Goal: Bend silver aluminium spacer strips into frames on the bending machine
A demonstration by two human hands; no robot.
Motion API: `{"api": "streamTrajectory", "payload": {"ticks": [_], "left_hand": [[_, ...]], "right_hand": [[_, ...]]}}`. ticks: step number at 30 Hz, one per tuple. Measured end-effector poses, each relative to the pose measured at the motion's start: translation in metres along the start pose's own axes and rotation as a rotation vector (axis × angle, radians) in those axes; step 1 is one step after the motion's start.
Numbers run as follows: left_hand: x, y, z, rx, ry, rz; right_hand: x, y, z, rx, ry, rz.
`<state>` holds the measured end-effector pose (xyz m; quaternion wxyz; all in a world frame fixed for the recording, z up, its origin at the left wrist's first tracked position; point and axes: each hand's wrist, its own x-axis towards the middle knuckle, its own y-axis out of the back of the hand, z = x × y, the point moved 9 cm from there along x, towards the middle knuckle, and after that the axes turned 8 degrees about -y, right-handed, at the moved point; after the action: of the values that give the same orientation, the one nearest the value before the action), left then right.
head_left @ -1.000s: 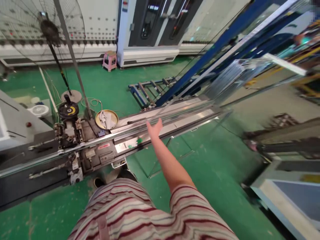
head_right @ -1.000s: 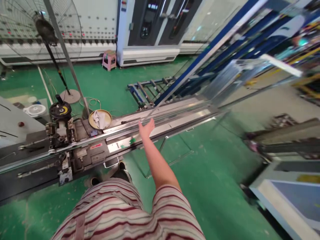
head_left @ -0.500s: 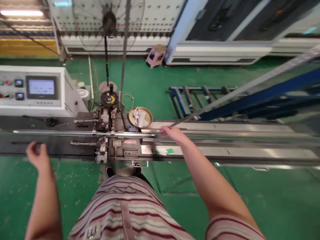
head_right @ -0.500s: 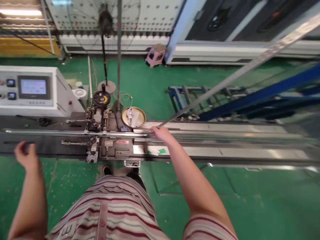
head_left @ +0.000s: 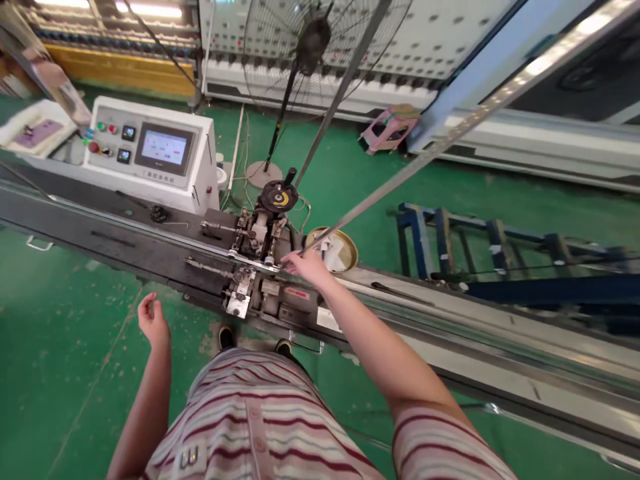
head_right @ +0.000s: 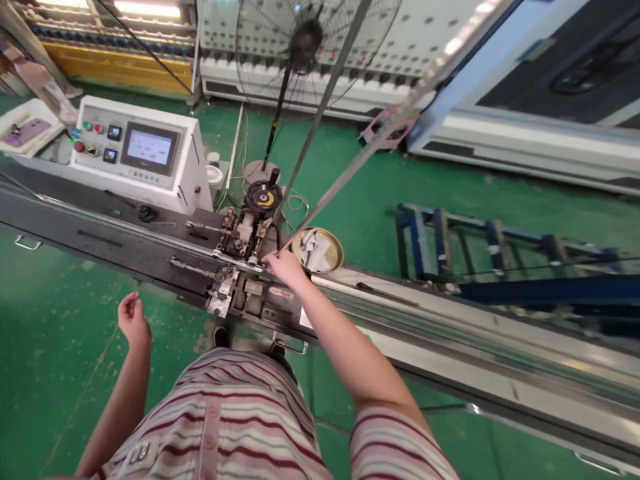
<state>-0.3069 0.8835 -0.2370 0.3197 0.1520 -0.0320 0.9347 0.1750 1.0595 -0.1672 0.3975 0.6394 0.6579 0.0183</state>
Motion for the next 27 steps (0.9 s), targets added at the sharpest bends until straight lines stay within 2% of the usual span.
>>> {"api": "streamTrajectory", "payload": {"ticks": [4, 7, 9, 11, 14, 17, 19, 21, 23, 25, 27], "left_hand": [[0.004, 0.02, -0.005, 0.005, 0.048, 0.009], [0.006, 0.016, -0.005, -0.008, 0.078, -0.026], [0.013, 0.0, -0.003, -0.044, 0.104, -0.067], [0.027, -0.026, 0.002, -0.103, 0.139, -0.107], [0.055, -0.073, 0.005, -0.28, 0.325, -0.133], [0.078, -0.119, 0.011, -0.388, 0.531, -0.179], [0.084, -0.145, 0.023, -0.405, 0.593, -0.241], [0.078, -0.169, 0.045, -0.466, 0.594, -0.327], [0.061, -0.193, 0.077, -0.518, 0.511, -0.42], [0.033, -0.215, 0.114, -0.528, 0.397, -0.5], [-0.003, -0.236, 0.15, -0.515, 0.306, -0.546]], "right_hand": [[0.011, -0.052, -0.05, -0.089, 0.081, -0.031], [0.017, -0.091, -0.09, -0.132, 0.126, -0.046], [0.018, -0.115, -0.115, -0.129, 0.14, -0.059], [0.015, -0.133, -0.137, -0.098, 0.154, -0.071], [0.005, -0.142, -0.161, -0.022, 0.181, -0.085], [-0.012, -0.126, -0.169, 0.084, 0.204, -0.111], [-0.024, -0.102, -0.165, 0.171, 0.191, -0.13], [-0.037, -0.074, -0.152, 0.266, 0.157, -0.153], [-0.05, -0.044, -0.134, 0.342, 0.116, -0.176], [-0.066, -0.01, -0.11, 0.377, 0.085, -0.173], [-0.088, 0.038, -0.087, 0.348, 0.124, -0.091]]}}
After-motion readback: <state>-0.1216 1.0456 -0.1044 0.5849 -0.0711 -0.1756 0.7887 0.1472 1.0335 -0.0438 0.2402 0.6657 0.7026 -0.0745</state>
